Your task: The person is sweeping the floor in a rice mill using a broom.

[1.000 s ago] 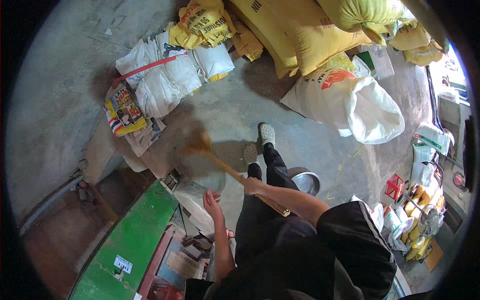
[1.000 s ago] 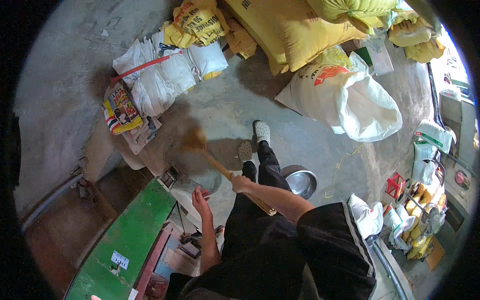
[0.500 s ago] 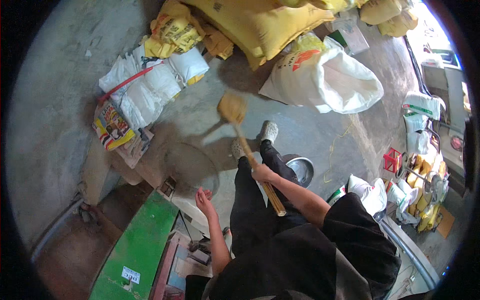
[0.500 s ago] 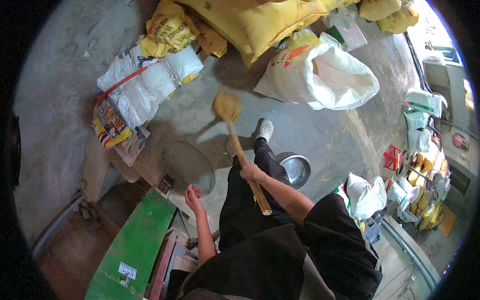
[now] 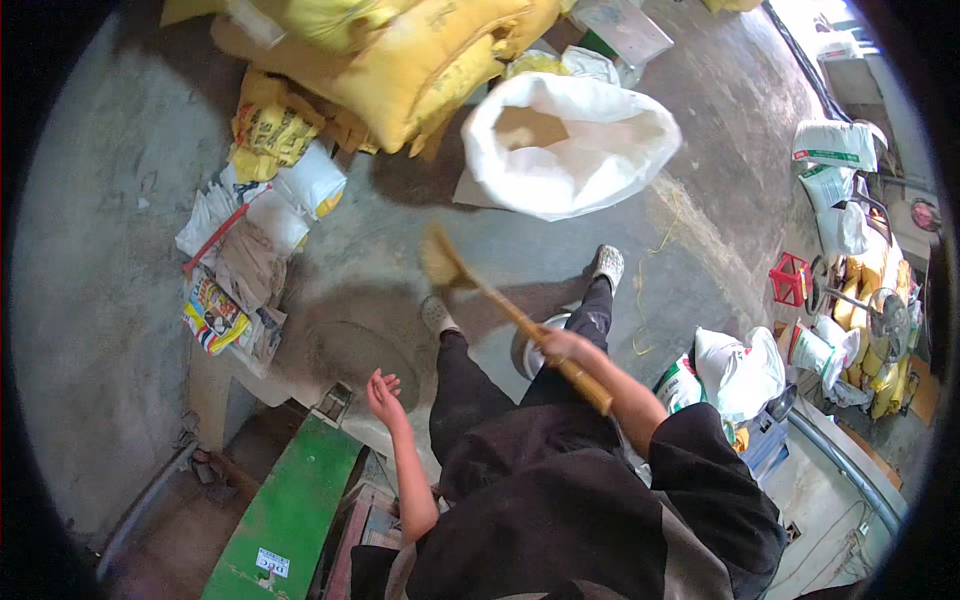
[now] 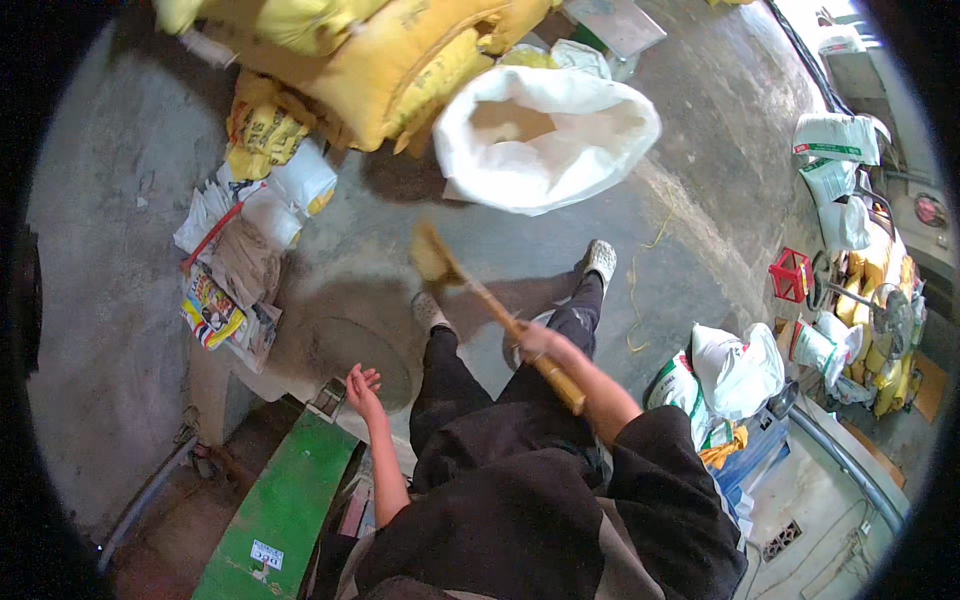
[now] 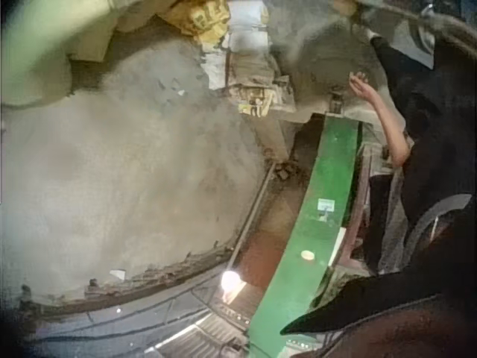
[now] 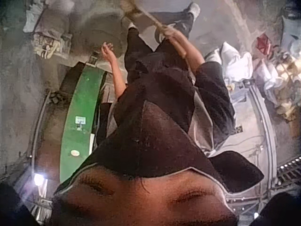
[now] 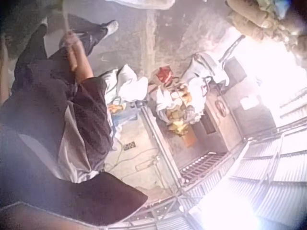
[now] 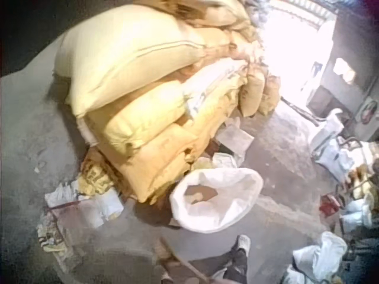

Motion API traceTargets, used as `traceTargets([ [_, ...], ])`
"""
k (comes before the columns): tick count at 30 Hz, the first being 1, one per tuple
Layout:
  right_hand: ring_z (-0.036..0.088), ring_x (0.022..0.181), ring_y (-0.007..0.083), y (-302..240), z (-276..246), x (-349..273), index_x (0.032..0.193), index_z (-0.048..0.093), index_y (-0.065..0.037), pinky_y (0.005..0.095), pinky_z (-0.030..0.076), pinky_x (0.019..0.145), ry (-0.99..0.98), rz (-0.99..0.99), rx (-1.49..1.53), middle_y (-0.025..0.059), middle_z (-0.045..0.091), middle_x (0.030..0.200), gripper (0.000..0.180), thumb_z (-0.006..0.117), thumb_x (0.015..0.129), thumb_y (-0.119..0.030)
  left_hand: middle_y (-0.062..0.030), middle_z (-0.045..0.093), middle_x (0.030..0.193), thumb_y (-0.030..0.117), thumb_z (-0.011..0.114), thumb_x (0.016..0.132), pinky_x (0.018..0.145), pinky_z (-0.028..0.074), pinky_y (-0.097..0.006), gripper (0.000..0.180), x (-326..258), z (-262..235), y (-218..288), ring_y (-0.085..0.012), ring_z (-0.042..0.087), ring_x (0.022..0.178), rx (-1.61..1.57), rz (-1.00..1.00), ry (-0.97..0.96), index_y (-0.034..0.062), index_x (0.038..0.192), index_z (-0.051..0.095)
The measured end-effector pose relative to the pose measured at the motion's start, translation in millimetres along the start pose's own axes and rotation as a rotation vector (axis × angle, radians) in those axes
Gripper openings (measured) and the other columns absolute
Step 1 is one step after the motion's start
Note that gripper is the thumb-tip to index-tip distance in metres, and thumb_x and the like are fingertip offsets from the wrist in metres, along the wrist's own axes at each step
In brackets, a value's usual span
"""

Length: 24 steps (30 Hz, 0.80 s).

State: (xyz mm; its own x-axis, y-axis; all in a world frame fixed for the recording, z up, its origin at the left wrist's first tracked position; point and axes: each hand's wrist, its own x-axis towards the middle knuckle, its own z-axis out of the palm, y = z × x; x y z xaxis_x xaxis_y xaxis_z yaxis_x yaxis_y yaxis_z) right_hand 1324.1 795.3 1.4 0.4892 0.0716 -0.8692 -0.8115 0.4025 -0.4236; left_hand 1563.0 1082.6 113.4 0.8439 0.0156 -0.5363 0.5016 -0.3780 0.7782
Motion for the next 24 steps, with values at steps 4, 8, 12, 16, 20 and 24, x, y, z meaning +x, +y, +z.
traceTargets([
  [4, 0.05, 0.045, 0.0174, 20, -177, -75, 0.114, 0.052, -0.009, 0.0323, 0.042, 0.037, 0.295, 0.12, -0.083, 0.0065, 0.052, 0.064, 0.036, 0.055, 0.078, -0.012, -0.0047, 0.06, 0.088, 0.034, 0.043, 0.093, 0.064, 0.039, -0.024, 0.033, -54, 52, -7, -0.012, 0.056, 0.077, 0.079, 0.013, 0.081, 0.0076, 0.112, 0.052],
  [8, 0.054, 0.048, 0.0161, 30, -328, -157, 0.117, 0.047, -0.004, 0.0321, 0.046, 0.04, 0.404, 0.067, -0.206, 0.0096, 0.058, 0.066, 0.045, 0.056, 0.073, -0.008, -0.0049, 0.06, 0.089, 0.035, 0.042, 0.093, 0.065, 0.039, -0.025, 0.033, -116, 126, -21, -0.0123, 0.057, 0.077, 0.08, 0.043, 0.105, 0.0075, 0.109, 0.053],
  [12, 0.054, 0.048, 0.0169, 33, -368, -226, 0.128, 0.038, -0.009, 0.0319, 0.046, 0.041, 0.633, 0.051, -0.374, 0.0099, 0.057, 0.065, 0.056, 0.054, 0.074, -0.008, -0.0046, 0.06, 0.085, 0.036, 0.041, 0.093, 0.065, 0.04, -0.026, 0.036, -174, 200, -21, -0.014, 0.058, 0.075, 0.122, 0.021, 0.034, 0.0035, 0.101, 0.056],
  [16, 0.052, 0.047, 0.0153, 18, -340, -311, 0.137, 0.029, -0.014, 0.0305, 0.044, 0.042, 0.377, -0.037, -0.195, 0.0093, 0.056, 0.072, 0.065, 0.053, 0.077, -0.009, -0.0061, 0.059, 0.081, 0.029, 0.048, 0.092, 0.068, 0.045, -0.026, 0.03, -210, 267, -10, -0.0128, 0.057, 0.072, 0.14, 0.085, -0.115, 0.0004, 0.095, 0.057],
  [20, 0.052, 0.051, 0.0125, 31, -301, -309, 0.136, 0.033, -0.01, 0.0284, 0.044, 0.045, 0.122, -0.019, 0.012, 0.0061, 0.057, 0.076, 0.065, 0.056, 0.075, -0.011, -0.004, 0.056, 0.076, 0.014, 0.056, 0.088, 0.064, 0.045, -0.022, 0.014, -228, 332, 12, -0.0097, 0.054, 0.069, 0.058, 0.208, -0.222, -0.0002, 0.088, 0.056],
  [24, 0.053, 0.048, 0.0142, 71, -318, -231, 0.117, 0.053, -0.003, 0.0289, 0.046, 0.046, 0.016, 0.044, 0.237, 0.0075, 0.059, 0.068, 0.046, 0.058, 0.071, -0.008, -0.0027, 0.056, 0.075, 0.015, 0.058, 0.087, 0.061, 0.045, -0.023, 0.017, -227, 379, 23, -0.0091, 0.054, 0.066, 0.203, 0.143, -0.41, -0.0001, 0.094, 0.057],
])
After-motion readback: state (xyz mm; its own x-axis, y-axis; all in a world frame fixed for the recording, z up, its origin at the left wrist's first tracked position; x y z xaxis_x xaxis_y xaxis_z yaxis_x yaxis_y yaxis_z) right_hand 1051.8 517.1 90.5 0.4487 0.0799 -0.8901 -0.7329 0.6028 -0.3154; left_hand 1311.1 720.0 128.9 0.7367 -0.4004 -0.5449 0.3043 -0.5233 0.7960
